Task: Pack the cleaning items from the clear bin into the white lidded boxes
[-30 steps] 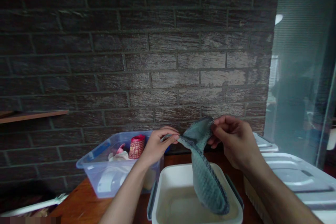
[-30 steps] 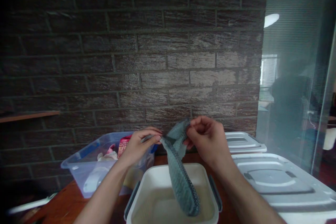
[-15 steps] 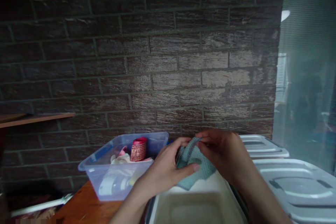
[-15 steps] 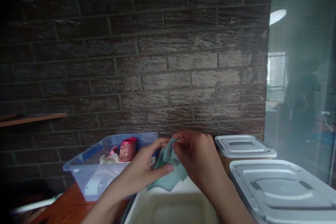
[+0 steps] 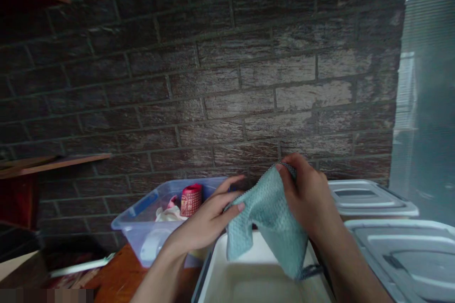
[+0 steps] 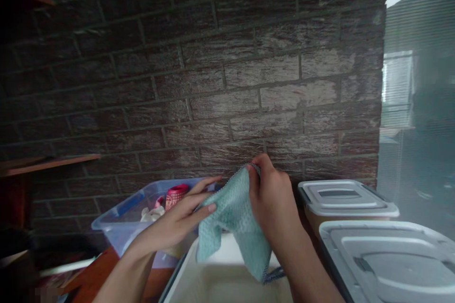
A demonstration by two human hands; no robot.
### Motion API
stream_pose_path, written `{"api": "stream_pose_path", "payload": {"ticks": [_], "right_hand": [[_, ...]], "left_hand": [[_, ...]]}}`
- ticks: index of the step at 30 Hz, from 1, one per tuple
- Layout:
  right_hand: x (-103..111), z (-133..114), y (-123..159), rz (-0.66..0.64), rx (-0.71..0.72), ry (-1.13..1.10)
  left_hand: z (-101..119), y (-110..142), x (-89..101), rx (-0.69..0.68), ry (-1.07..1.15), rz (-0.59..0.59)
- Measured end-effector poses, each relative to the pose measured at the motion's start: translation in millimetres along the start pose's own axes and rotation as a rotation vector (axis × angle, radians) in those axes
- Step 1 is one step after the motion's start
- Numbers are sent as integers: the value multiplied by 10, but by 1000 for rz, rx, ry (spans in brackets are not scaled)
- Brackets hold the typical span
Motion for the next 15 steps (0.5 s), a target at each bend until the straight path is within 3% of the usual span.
{"api": "stream_pose_path", "payload": {"ticks": [4, 7, 11, 15], "right_hand": [[-112, 156, -22, -1, -50, 17], [-116, 206, -19, 28, -80, -58], [-112, 324, 3, 126, -154, -343], [-197, 434, 67, 198, -273, -645]], "left_hand": [[-140, -23, 410, 38, 69, 273], [-380, 5, 640, 114, 303, 434], [-588, 24, 682, 169, 747, 487], [-599, 20, 662, 243, 890, 529]]}}
Point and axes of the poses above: each hand's wrist, its own y-axis away from the middle knuckle, its own x-axis out of the back of the hand, z = x × y, the point moved 9 cm from there along -y, towards the middle knuckle, and after that the axes turned 12 degrees about x, right-handed, at the moved point
